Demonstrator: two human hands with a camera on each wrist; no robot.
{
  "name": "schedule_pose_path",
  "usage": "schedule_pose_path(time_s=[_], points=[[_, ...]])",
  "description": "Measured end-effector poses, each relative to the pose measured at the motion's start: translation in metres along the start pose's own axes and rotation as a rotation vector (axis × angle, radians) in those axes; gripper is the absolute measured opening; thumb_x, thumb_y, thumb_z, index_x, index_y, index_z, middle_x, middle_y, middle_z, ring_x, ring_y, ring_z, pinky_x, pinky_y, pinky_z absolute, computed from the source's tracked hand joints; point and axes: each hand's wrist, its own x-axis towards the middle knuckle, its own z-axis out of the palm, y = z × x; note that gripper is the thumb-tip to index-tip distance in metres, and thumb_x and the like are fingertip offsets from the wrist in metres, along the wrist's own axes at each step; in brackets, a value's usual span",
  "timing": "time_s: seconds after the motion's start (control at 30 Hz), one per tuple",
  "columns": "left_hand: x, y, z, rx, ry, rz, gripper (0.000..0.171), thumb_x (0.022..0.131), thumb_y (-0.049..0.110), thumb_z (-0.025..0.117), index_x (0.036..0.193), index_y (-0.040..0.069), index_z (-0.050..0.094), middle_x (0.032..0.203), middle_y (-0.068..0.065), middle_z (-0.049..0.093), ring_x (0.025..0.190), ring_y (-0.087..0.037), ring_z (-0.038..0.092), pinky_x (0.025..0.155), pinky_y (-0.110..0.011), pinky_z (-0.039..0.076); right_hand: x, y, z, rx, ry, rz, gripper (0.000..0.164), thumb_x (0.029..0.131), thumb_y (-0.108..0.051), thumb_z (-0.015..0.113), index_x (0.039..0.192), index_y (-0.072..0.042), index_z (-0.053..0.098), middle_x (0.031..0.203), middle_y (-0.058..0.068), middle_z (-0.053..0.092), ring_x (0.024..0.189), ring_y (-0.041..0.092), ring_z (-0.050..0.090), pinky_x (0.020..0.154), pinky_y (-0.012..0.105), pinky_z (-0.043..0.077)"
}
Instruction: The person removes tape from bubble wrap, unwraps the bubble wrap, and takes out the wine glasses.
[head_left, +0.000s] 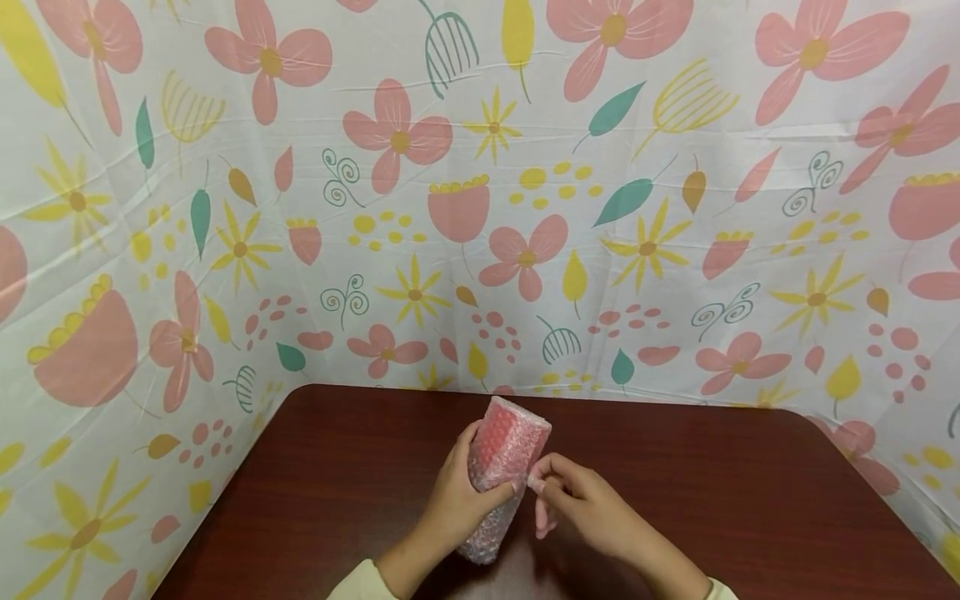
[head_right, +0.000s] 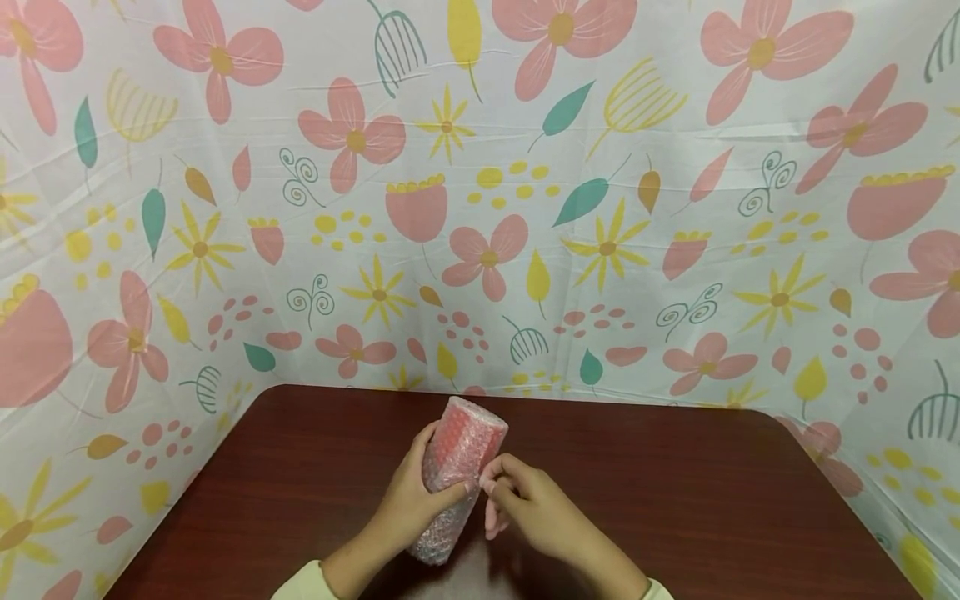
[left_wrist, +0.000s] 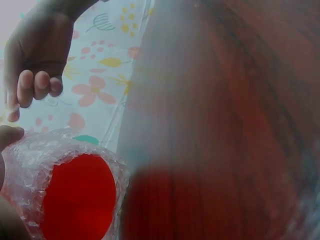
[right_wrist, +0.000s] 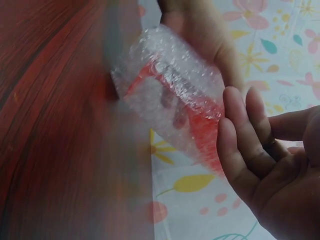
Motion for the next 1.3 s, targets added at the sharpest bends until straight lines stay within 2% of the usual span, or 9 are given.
schedule_pose_path(time_s=[0.17, 0.33, 0.53, 0.63, 0.83, 1.07, 1.3], points=[[-0.002, 0.0, -0.001, 0.01, -0.009, -0.014, 0.097, 0.08, 0.047, 0.083, 0.157, 0.029, 0.027, 0.148, -0.009, 0.047, 0.122, -0.024, 0.057, 0.095, -0.043, 0.051, 0.001, 0.001, 0.0, 0.014, -0.007, -0.017, 0.032, 0.107, -0.027, 0.05, 0.112, 0.005, 0.054, 0.079, 0.014, 0.071, 0.074, 0.022, 0.073, 0.071, 0.039, 0.061], [-0.001, 0.0, 0.0, 0.001, -0.011, -0.012, 0.096, 0.08, 0.045, 0.083, 0.157, 0.03, 0.027, 0.149, -0.008, 0.047, 0.122, -0.024, 0.056, 0.095, -0.044, 0.051, 0.001, 0.004, 0.002, -0.028, 0.01, -0.031, 0.025, 0.105, -0.025, 0.056, 0.109, -0.001, 0.055, 0.076, 0.012, 0.069, 0.071, 0.019, 0.072, 0.069, 0.037, 0.06], [-0.002, 0.001, 0.001, 0.034, 0.005, -0.005, 0.096, 0.078, 0.042, 0.085, 0.156, 0.029, 0.03, 0.147, -0.008, 0.049, 0.121, -0.023, 0.057, 0.094, -0.043, 0.051, 0.002, 0.004, 0.006, -0.038, 0.037, -0.005, 0.025, 0.101, -0.026, 0.063, 0.105, -0.003, 0.054, 0.074, 0.011, 0.069, 0.068, 0.019, 0.072, 0.069, 0.036, 0.06], [-0.003, 0.001, 0.002, 0.049, 0.01, 0.001, 0.095, 0.079, 0.042, 0.084, 0.156, 0.029, 0.03, 0.147, -0.008, 0.049, 0.12, -0.023, 0.057, 0.093, -0.043, 0.052, 0.002, 0.003, 0.008, -0.051, 0.06, 0.01, 0.027, 0.1, -0.028, 0.065, 0.104, -0.004, 0.055, 0.073, 0.009, 0.069, 0.066, 0.018, 0.072, 0.069, 0.033, 0.06], [-0.003, 0.0, 0.003, 0.07, 0.026, 0.009, 0.095, 0.08, 0.051, 0.082, 0.156, 0.03, 0.029, 0.148, -0.009, 0.047, 0.124, -0.025, 0.055, 0.097, -0.047, 0.051, 0.002, 0.002, 0.012, -0.087, 0.114, 0.04, 0.03, 0.102, -0.035, 0.06, 0.101, -0.005, 0.056, 0.066, 0.005, 0.067, 0.063, 0.016, 0.07, 0.072, 0.026, 0.056], [-0.004, 0.0, 0.004, 0.1, 0.044, 0.003, 0.096, 0.08, 0.049, 0.082, 0.157, 0.029, 0.028, 0.148, -0.01, 0.046, 0.125, -0.026, 0.055, 0.098, -0.048, 0.051, 0.002, 0.002, 0.014, -0.048, 0.112, 0.074, 0.034, 0.103, -0.034, 0.058, 0.103, 0.0, 0.057, 0.07, 0.008, 0.068, 0.068, 0.02, 0.072, 0.071, 0.028, 0.057], [-0.006, 0.003, 0.003, 0.126, 0.062, 0.007, 0.096, 0.08, 0.047, 0.083, 0.157, 0.029, 0.028, 0.142, -0.009, 0.05, 0.12, -0.023, 0.057, 0.094, -0.045, 0.052, 0.003, 0.004, 0.015, 0.001, 0.107, 0.069, 0.033, 0.105, -0.029, 0.056, 0.106, 0.004, 0.057, 0.078, 0.011, 0.072, 0.075, 0.02, 0.073, 0.071, 0.035, 0.061]])
